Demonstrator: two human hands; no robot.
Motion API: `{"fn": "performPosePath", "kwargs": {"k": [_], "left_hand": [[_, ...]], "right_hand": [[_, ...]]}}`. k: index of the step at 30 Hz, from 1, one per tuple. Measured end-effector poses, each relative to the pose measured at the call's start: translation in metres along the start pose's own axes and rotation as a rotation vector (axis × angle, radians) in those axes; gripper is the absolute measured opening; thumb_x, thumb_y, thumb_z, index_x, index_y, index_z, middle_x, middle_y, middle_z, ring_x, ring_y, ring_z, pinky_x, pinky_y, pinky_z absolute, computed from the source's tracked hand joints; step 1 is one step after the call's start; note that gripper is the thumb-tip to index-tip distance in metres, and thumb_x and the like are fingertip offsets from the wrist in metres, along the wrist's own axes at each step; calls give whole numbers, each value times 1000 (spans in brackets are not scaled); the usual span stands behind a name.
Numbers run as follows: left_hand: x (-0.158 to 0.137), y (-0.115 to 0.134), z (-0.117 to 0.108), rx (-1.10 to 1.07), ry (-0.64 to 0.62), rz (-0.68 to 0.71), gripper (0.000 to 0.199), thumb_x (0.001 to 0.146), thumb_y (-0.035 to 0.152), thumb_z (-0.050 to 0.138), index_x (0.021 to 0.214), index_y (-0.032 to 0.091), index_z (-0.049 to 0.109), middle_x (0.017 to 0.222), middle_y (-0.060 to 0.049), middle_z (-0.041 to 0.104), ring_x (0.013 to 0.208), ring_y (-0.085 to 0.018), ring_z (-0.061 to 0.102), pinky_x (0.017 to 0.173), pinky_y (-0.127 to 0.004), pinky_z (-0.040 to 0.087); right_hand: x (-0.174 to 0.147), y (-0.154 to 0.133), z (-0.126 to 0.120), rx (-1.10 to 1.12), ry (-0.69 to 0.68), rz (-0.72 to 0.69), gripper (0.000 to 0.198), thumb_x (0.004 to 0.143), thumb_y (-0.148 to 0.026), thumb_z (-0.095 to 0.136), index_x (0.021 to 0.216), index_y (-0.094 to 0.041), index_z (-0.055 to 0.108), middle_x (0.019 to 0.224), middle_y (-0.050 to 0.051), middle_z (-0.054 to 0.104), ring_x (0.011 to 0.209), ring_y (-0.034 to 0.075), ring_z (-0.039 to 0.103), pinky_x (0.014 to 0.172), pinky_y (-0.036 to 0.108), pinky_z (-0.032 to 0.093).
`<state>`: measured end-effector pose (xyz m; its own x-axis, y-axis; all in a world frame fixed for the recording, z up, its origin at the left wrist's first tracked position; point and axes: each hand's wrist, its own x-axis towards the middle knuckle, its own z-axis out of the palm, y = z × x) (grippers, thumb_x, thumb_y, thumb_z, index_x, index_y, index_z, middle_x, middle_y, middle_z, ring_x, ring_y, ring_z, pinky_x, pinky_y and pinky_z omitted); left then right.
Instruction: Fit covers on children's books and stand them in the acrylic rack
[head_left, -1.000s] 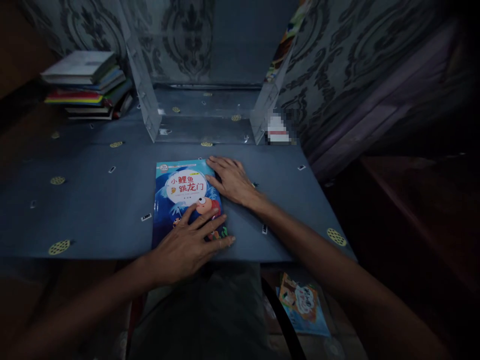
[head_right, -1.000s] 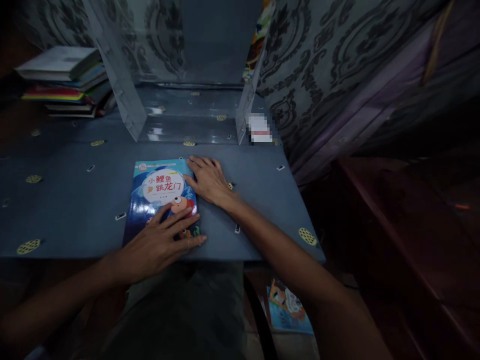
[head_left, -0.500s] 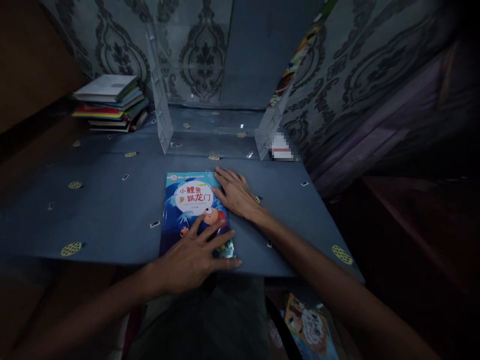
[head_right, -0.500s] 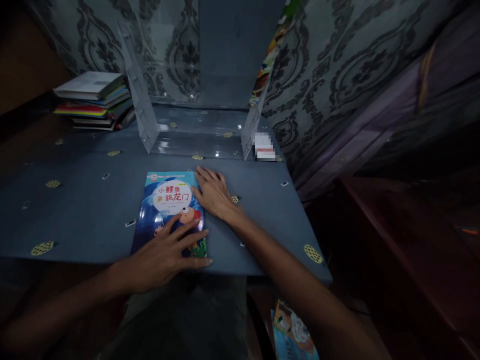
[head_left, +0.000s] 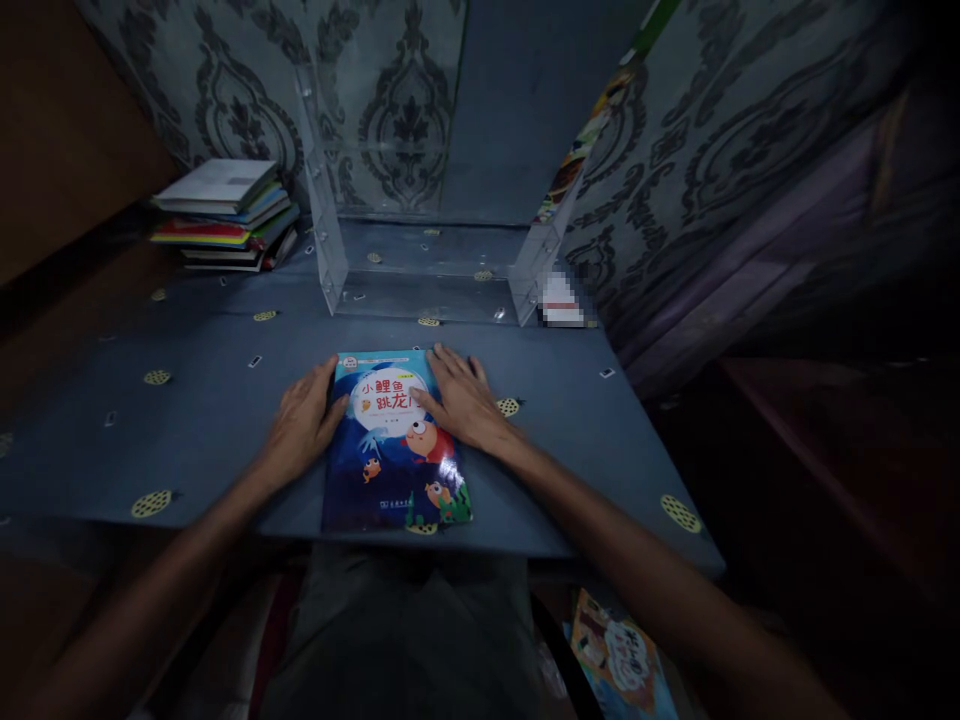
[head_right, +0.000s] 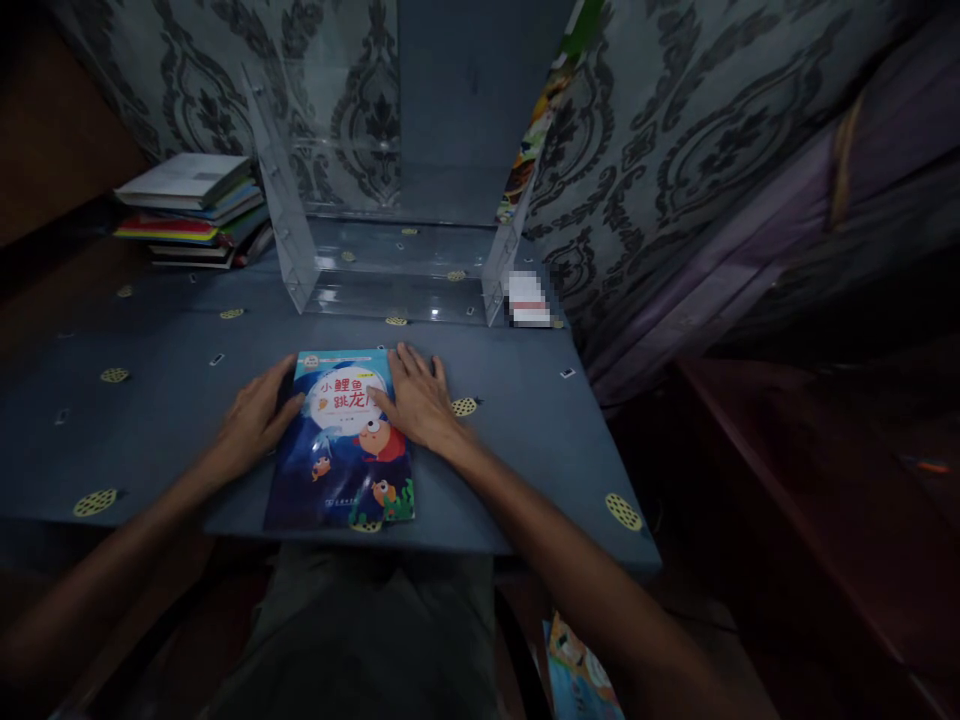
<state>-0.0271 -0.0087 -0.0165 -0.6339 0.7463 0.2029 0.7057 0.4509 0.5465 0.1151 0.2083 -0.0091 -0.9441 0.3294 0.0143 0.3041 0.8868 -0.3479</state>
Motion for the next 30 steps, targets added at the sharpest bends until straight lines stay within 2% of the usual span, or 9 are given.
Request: {"fn": "performPosePath", "kwargs": {"k": [3,5,7,10,13,20,26,28,30], "left_hand": [[2,3,0,-219,12,-32,64,92,48,53,148,17,45,148,-18,56,137,-35,51,117,-57,36],[3,6,-1,-467,66,-140,65,87,44,62,145,18,47,144,-17,59,134,-33,55,114,-52,41],[4,10,-1,-747,128,-307,64,83,39,69,141,21,50,140,-14,63,124,-28,63,104,-44,52],[5,19,2,-1081,119,-557,54,77,29,77,127,18,59,118,-11,74,98,-23,73,82,-33,60],[4,31,9,-1276,55,-672,37,76,25,79,109,16,67,94,-8,77,84,-21,75,75,-30,62],[11,43,17,-1379,96,-674,27,81,26,78,107,19,73,91,-8,80,87,-24,77,80,-36,65],[23,52,22,-1375,110,-562,32,80,33,80,108,19,74,93,-7,80,95,-24,77,84,-35,64],[27,58,23,-1373,116,-539,34,79,37,81,108,20,74,94,-7,80,97,-24,76,85,-35,63],[32,64,23,-1368,129,-518,35,77,41,83,105,21,74,95,-6,80,98,-25,76,86,-35,63]], "right_hand": [[0,-6,5,-17,26,19,74,104,-56,35,155,-2,38,164,24,29,155,33,27,125,58,18],[0,-6,8,-16,41,23,75,105,-57,33,155,-2,38,165,24,29,155,32,26,125,57,17],[0,-5,10,-11,52,22,75,105,-58,31,155,-2,37,165,24,29,155,32,27,125,57,18],[-1,-3,12,-5,67,15,75,105,-58,29,155,-2,38,164,24,29,155,32,27,125,57,18],[0,-1,13,11,89,7,74,105,-58,28,154,-4,39,163,24,32,154,32,30,125,57,19],[2,7,11,186,94,22,71,105,-55,30,155,-5,38,163,23,33,154,31,31,126,55,20],[1,19,13,519,188,47,80,103,-67,27,163,-14,23,170,18,19,158,27,18,126,54,24],[0,19,13,562,219,71,79,103,-65,25,164,-15,18,170,17,19,159,26,16,127,53,24],[-2,17,11,568,258,85,71,107,-57,24,165,-19,11,169,14,22,158,25,20,126,52,27]]}}
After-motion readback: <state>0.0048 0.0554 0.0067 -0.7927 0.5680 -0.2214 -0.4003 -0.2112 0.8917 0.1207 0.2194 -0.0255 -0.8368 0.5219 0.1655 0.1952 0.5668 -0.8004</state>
